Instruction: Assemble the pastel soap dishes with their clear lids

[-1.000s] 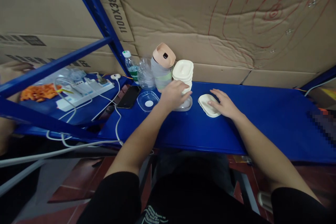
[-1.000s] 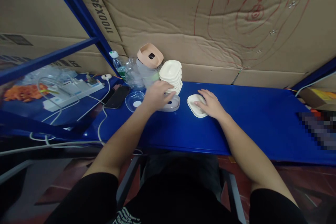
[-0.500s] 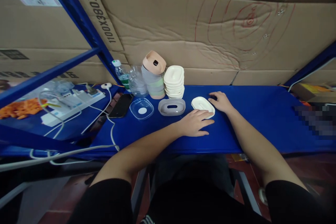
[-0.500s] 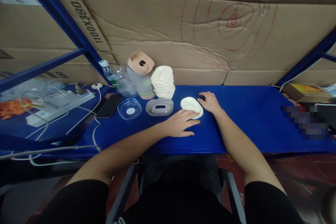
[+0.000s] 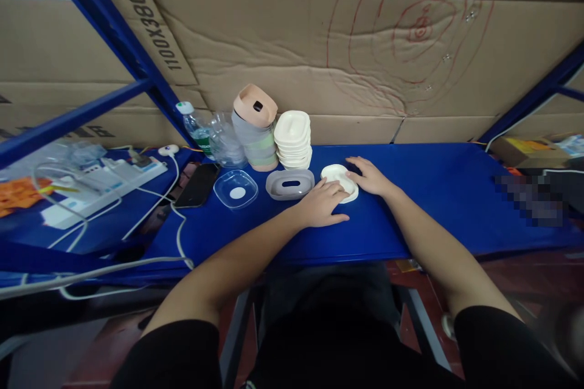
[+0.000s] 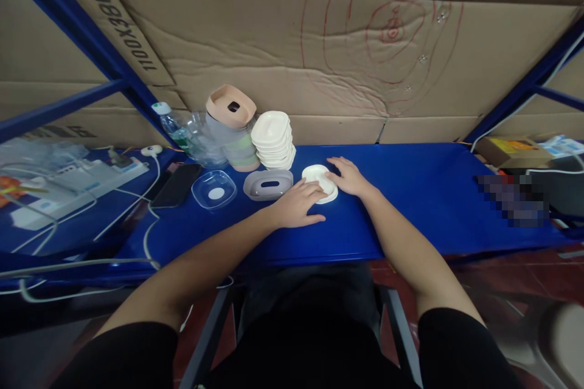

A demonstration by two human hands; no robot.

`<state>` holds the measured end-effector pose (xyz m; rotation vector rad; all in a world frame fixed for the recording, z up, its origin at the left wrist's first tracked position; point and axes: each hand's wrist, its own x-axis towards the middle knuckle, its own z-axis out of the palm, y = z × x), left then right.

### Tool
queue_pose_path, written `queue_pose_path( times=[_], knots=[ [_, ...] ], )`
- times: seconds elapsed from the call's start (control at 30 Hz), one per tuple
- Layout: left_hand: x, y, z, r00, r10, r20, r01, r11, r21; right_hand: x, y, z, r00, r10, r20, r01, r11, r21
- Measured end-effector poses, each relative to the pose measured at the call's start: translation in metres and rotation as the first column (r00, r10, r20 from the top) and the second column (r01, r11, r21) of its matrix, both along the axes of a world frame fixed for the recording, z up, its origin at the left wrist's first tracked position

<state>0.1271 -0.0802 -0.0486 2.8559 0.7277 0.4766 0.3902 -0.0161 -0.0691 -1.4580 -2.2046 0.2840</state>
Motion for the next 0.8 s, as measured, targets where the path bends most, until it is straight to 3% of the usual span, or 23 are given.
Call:
queue_pose_path(
  times=[0.13,0.23,0.43,0.63,0.7,0.8],
  knots=[
    [0.001,-0.002,0.000,0.999,0.049,-0.009,-0.048,0.996,0.072,0.001,0.006,0.003,0.989,-0.034,0.141,0.042,0.998,-0.053],
    [0.002,-0.005,0.000,1.000,0.031,-0.005,-0.030,0.995,0.100,0.011,0.020,0.009,0.980,-0.053,0.191,0.057,0.998,-0.017],
    [0.002,-0.004,-0.008,0.999,-0.036,0.038,0.033,0.997,0.066,0.026,0.042,0.008,0.982,-0.124,0.141,0.120,0.992,0.038],
    [0.001,-0.004,-0.008,0.996,-0.080,0.045,0.070,0.981,0.183,0.031,0.034,0.006,0.984,-0.145,0.102,0.138,0.988,0.074],
    [-0.001,-0.005,-0.003,0.995,-0.098,0.030,0.089,0.969,0.232,0.033,0.028,0.012,0.995,-0.086,0.044,0.085,0.996,0.020],
    [-0.003,-0.006,0.006,0.997,-0.072,0.001,0.069,0.951,0.301,0.035,0.018,0.021,0.993,0.091,-0.073,-0.097,0.992,-0.076]
  ],
)
